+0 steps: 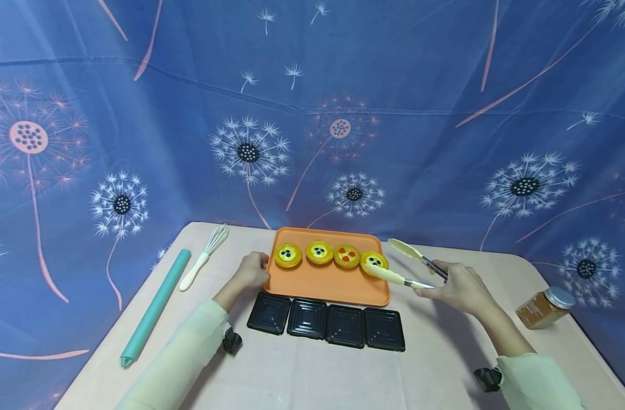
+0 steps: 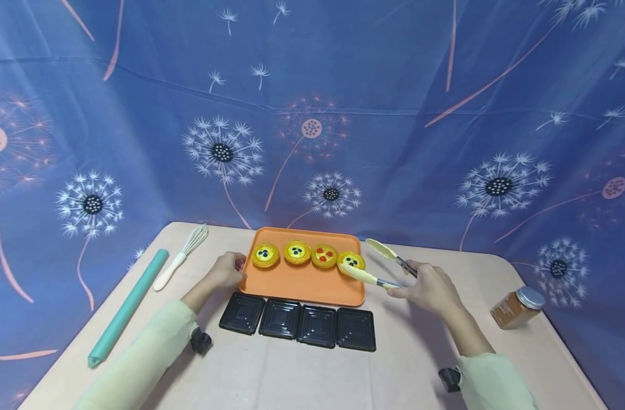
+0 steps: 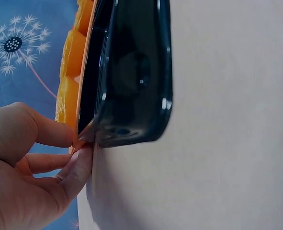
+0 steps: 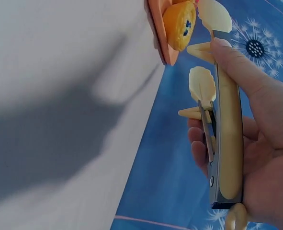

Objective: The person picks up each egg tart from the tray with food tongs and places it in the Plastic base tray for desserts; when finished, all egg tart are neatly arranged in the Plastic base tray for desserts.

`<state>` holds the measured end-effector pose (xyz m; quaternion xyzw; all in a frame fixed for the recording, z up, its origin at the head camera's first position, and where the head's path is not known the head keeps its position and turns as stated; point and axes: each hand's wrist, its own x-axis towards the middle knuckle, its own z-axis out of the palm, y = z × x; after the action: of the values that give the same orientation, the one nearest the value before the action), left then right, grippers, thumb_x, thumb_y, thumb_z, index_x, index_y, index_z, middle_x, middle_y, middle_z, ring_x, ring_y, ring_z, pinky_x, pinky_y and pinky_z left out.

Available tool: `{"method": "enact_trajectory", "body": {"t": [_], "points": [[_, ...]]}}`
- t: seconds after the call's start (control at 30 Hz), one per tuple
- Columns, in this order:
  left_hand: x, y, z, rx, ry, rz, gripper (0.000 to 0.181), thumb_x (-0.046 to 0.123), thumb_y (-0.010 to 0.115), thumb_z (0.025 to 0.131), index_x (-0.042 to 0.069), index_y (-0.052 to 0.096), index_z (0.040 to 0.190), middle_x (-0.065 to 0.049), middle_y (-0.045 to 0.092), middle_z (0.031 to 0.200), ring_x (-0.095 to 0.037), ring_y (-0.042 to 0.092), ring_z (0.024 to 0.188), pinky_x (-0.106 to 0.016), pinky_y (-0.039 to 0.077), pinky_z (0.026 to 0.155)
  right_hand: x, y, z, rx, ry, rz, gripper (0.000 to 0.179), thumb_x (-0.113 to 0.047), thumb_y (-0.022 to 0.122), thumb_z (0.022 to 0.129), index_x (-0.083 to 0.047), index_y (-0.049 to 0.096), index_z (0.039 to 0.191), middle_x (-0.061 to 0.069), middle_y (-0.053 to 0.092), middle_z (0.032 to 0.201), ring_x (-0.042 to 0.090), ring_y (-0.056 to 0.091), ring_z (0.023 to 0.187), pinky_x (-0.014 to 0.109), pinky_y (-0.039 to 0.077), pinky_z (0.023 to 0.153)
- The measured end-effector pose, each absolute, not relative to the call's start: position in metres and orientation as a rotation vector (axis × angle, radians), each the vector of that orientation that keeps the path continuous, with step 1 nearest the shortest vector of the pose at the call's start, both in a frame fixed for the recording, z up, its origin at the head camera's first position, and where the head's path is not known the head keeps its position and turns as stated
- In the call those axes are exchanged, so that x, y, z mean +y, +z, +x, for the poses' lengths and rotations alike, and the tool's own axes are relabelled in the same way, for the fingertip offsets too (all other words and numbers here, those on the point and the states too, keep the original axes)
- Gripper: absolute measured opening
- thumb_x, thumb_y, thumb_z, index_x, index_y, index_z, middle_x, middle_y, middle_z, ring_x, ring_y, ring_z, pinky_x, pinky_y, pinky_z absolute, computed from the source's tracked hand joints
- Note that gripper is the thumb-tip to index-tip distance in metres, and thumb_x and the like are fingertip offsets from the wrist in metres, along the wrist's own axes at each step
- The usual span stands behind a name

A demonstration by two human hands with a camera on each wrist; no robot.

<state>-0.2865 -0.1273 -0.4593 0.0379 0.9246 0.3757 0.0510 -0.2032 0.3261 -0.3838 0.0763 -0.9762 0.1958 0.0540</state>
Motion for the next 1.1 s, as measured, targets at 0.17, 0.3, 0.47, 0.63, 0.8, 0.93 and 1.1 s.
{"method": "enact_trajectory", "body": {"t": [0.17, 0.3, 0.47, 0.63, 0.8, 0.93, 1.1], "points": [[-0.124, -0.458, -0.287, 2.782, 1.177, 0.108, 0.049, -0.011, 0.06, 0.071, -0.012, 0.06, 0.119, -0.012, 0.059, 0.09, -0.025, 0.054, 0.083, -0.032, 0.048, 0.07, 0.321, -0.389, -0.206, -2.994, 0.596, 0.248, 0.087, -0.045, 0.088, 0.068, 0.01, 0.06, 0.128, 0.019, 0.068, 0.097, 0.022, 0.045, 0.066, 0.035, 0.036, 0.059], [-0.121, -0.458, -0.287, 2.755, 1.187, 0.107, 0.051, -0.011, 0.061, 0.072, -0.013, 0.058, 0.124, -0.012, 0.059, 0.092, -0.024, 0.054, 0.084, -0.03, 0.047, 0.069, 0.319, -0.393, -0.207, -3.026, 0.601, 0.239, 0.083, -0.041, 0.088, 0.069, 0.009, 0.06, 0.129, 0.005, 0.055, 0.067, 0.018, 0.036, 0.056, 0.033, 0.031, 0.053], [-0.12, -0.458, -0.288, 2.762, 1.181, 0.113, 0.047, -0.011, 0.061, 0.073, -0.011, 0.061, 0.12, -0.011, 0.058, 0.09, -0.024, 0.054, 0.082, -0.03, 0.046, 0.067, 0.317, -0.397, -0.209, -3.019, 0.574, 0.257, 0.074, -0.037, 0.087, 0.071, 0.006, 0.062, 0.127, -0.003, 0.045, 0.061, 0.018, 0.038, 0.057, 0.033, 0.03, 0.052], [-0.12, -0.457, -0.289, 2.767, 1.178, 0.116, 0.045, -0.011, 0.062, 0.073, -0.01, 0.062, 0.118, -0.01, 0.058, 0.089, -0.023, 0.053, 0.082, -0.029, 0.046, 0.067, 0.317, -0.398, -0.209, -3.032, 0.541, 0.25, 0.073, -0.036, 0.086, 0.074, 0.007, 0.062, 0.128, 0.001, 0.06, 0.071, 0.021, 0.045, 0.064, 0.034, 0.033, 0.055], [-0.12, -0.456, -0.289, 2.773, 1.175, 0.129, 0.042, -0.01, 0.061, 0.073, -0.01, 0.062, 0.115, -0.01, 0.058, 0.088, -0.023, 0.053, 0.081, -0.03, 0.045, 0.068, 0.319, -0.393, -0.208, -3.025, 0.536, 0.267, 0.073, -0.036, 0.086, 0.074, 0.007, 0.062, 0.128, 0.007, 0.064, 0.071, 0.018, 0.043, 0.059, 0.035, 0.033, 0.053], [-0.123, -0.458, -0.288, 2.776, 1.183, 0.126, 0.042, -0.01, 0.062, 0.073, -0.011, 0.062, 0.115, -0.01, 0.058, 0.087, -0.023, 0.053, 0.081, -0.03, 0.046, 0.067, 0.319, -0.386, -0.209, -3.001, 0.534, 0.314, 0.07, -0.036, 0.086, 0.074, 0.006, 0.064, 0.126, 0.015, 0.069, 0.079, 0.016, 0.044, 0.057, 0.035, 0.035, 0.053], [-0.128, -0.461, -0.286, 2.783, 1.187, 0.113, 0.039, -0.011, 0.061, 0.073, -0.01, 0.063, 0.112, -0.008, 0.056, 0.085, -0.022, 0.053, 0.08, -0.029, 0.045, 0.067, 0.317, -0.374, -0.209, -3.004, 0.524, 0.359, 0.068, -0.034, 0.085, 0.075, 0.005, 0.064, 0.127, 0.001, 0.056, 0.062, 0.016, 0.034, 0.054, 0.033, 0.029, 0.051]]}}
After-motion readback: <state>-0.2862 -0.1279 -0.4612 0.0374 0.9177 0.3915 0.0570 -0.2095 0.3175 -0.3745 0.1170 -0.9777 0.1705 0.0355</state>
